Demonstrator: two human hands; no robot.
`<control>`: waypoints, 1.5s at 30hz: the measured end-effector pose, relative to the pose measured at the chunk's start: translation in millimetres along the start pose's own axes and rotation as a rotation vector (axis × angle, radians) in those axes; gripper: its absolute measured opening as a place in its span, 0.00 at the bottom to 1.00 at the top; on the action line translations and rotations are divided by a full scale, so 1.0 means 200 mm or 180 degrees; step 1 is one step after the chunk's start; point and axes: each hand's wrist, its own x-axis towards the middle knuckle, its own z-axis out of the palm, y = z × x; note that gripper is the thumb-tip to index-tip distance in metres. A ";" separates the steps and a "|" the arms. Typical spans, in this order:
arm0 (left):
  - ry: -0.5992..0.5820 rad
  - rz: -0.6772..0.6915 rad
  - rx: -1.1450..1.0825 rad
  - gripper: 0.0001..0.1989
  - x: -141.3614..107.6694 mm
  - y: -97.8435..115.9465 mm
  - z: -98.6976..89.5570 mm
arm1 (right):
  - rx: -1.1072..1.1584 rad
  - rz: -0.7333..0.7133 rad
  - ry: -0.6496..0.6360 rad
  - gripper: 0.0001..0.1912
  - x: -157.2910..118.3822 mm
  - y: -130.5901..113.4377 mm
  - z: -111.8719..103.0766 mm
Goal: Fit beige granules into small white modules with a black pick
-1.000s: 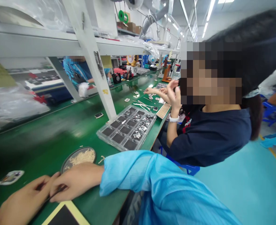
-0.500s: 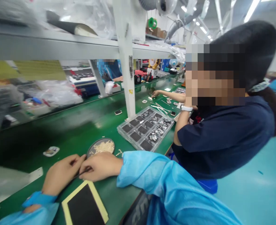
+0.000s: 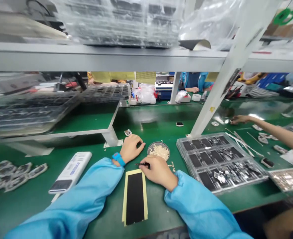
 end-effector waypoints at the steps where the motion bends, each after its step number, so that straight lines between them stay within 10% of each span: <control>1: 0.0139 -0.0084 0.0057 0.15 0.02 -0.03 0.00 | 0.0003 -0.0003 0.0010 0.07 0.00 0.00 0.00; 7: 0.0482 -0.1073 0.0232 0.28 0.18 -0.26 0.08 | 0.0393 -0.0274 0.0327 0.14 0.01 -0.03 -0.02; 12: 0.0505 -0.1016 -0.0002 0.25 0.20 -0.31 0.09 | 0.0692 -0.0032 0.0955 0.16 0.04 -0.01 -0.08; 23: 0.1125 -0.0381 -0.1585 0.29 -0.20 0.00 0.02 | 0.1904 0.0419 0.1230 0.27 0.03 0.04 -0.09; 31: 0.0674 -0.0856 -0.2893 0.32 -0.38 0.07 -0.02 | 0.3512 0.1069 0.0440 0.25 0.05 0.05 -0.03; 45: 0.0100 -0.0171 -0.0719 0.25 -0.25 0.00 -0.01 | 0.2890 0.1028 0.0739 0.22 0.04 0.04 0.01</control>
